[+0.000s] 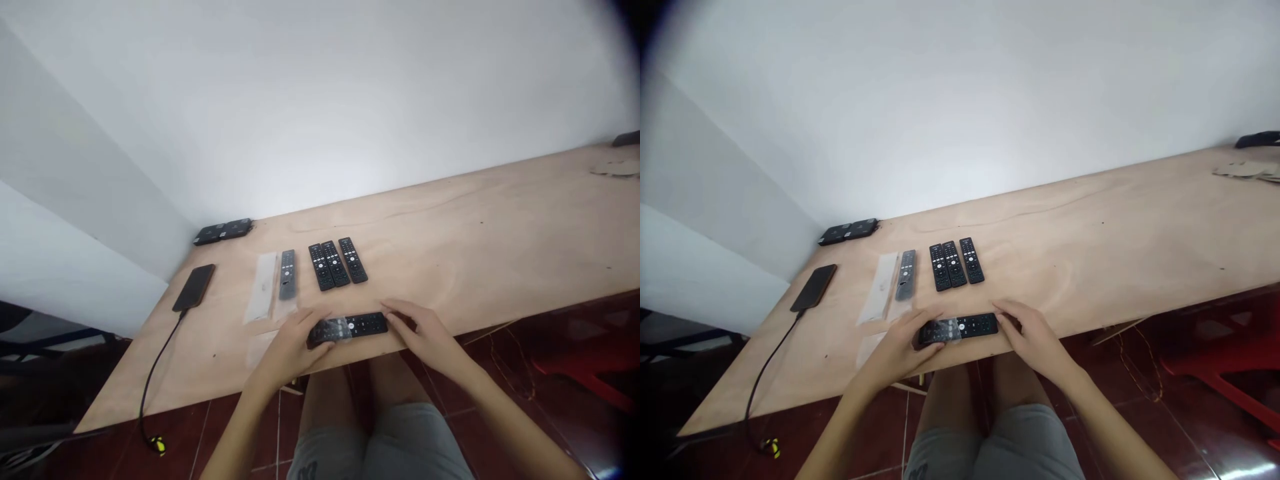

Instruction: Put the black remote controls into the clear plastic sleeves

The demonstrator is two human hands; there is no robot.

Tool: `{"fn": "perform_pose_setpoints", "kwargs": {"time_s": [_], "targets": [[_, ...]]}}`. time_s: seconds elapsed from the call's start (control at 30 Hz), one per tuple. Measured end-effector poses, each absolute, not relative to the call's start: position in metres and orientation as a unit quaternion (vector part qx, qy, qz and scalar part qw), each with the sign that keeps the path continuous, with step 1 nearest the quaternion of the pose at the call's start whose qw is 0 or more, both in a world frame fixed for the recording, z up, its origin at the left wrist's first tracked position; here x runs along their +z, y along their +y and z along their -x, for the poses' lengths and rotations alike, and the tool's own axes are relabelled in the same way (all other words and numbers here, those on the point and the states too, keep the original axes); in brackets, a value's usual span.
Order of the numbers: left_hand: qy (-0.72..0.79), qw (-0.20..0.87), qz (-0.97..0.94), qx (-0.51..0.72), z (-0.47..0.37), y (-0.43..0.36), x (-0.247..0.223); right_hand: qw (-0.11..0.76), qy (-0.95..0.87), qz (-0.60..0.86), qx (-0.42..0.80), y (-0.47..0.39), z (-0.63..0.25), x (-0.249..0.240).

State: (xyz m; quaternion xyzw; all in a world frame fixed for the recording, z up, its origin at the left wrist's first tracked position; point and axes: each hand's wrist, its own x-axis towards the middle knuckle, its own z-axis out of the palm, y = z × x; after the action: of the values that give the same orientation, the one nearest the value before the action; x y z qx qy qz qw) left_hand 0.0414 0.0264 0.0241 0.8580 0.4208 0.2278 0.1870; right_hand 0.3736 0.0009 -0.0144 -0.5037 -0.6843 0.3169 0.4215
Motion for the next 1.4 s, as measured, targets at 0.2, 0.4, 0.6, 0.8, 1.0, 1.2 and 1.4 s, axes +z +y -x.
{"fn": "perform_pose_setpoints", "kwargs": {"time_s": [0.2, 0.4, 0.6, 0.8, 1.0, 1.2, 1.4], "targets": [[0.389, 0.179, -0.875, 0.226, -0.070, 0.032, 0.025, 0.431, -0.637, 0.479, 0.423, 0.000, -0.338, -0.008], [0.367, 0.171, -0.884, 0.234, -0.094, 0.036, 0.019, 0.473, -0.579, 0.454, 0.486, 0.005, -0.312, -0.003], [0.361, 0.186, -0.878, 0.254, -0.109, 0.034, 0.012, 0.449, -0.590, 0.428, 0.517, 0.008, -0.305, -0.001], [0.367, 0.167, -0.881, 0.247, -0.103, 0.030, 0.017, 0.447, -0.591, 0.452, 0.497, 0.010, -0.319, -0.002], [0.375, 0.077, -0.896, 0.223, -0.081, 0.012, 0.017, 0.422, -0.600, 0.531, 0.424, -0.005, -0.380, 0.000], [0.366, 0.056, -0.898, 0.238, -0.078, -0.001, 0.016, 0.395, -0.604, 0.585, 0.370, -0.017, -0.425, -0.003], [0.403, 0.156, -0.867, 0.248, -0.067, -0.012, 0.028, 0.419, -0.596, 0.598, 0.334, -0.017, -0.426, -0.003]]}}
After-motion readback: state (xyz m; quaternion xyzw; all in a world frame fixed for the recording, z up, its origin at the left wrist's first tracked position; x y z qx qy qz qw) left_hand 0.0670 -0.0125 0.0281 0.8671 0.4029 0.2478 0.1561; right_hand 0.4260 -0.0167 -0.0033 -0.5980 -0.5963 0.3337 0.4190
